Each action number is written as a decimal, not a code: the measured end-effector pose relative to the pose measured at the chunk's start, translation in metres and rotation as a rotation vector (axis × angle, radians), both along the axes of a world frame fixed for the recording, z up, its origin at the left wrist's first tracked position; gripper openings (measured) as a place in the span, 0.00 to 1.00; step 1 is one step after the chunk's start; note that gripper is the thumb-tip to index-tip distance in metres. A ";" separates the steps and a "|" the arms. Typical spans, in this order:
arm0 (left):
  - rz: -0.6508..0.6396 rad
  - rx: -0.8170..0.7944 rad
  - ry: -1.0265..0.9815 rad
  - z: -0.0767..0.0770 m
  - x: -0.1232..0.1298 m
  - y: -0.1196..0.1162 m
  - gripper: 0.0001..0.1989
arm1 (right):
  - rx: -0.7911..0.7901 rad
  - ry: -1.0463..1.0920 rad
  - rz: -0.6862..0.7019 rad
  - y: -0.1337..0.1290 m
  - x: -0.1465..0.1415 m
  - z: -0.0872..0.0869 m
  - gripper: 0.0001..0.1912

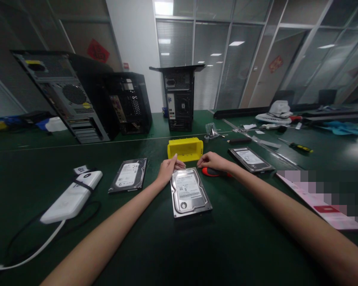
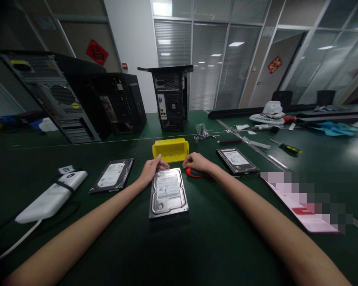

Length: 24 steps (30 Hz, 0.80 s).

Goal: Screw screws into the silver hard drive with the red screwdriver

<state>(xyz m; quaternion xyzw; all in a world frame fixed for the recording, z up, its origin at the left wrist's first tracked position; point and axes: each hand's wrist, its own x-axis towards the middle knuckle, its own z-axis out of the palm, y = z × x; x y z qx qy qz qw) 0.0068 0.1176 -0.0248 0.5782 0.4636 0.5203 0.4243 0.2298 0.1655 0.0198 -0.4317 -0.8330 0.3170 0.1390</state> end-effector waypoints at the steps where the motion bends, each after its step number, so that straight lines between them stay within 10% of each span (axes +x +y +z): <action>1: -0.001 -0.005 -0.001 0.000 0.000 0.000 0.31 | 0.008 -0.009 0.014 0.000 0.000 0.001 0.09; 24: 0.004 -0.013 0.027 0.002 0.001 -0.001 0.33 | 0.070 0.156 0.082 -0.026 -0.014 0.008 0.11</action>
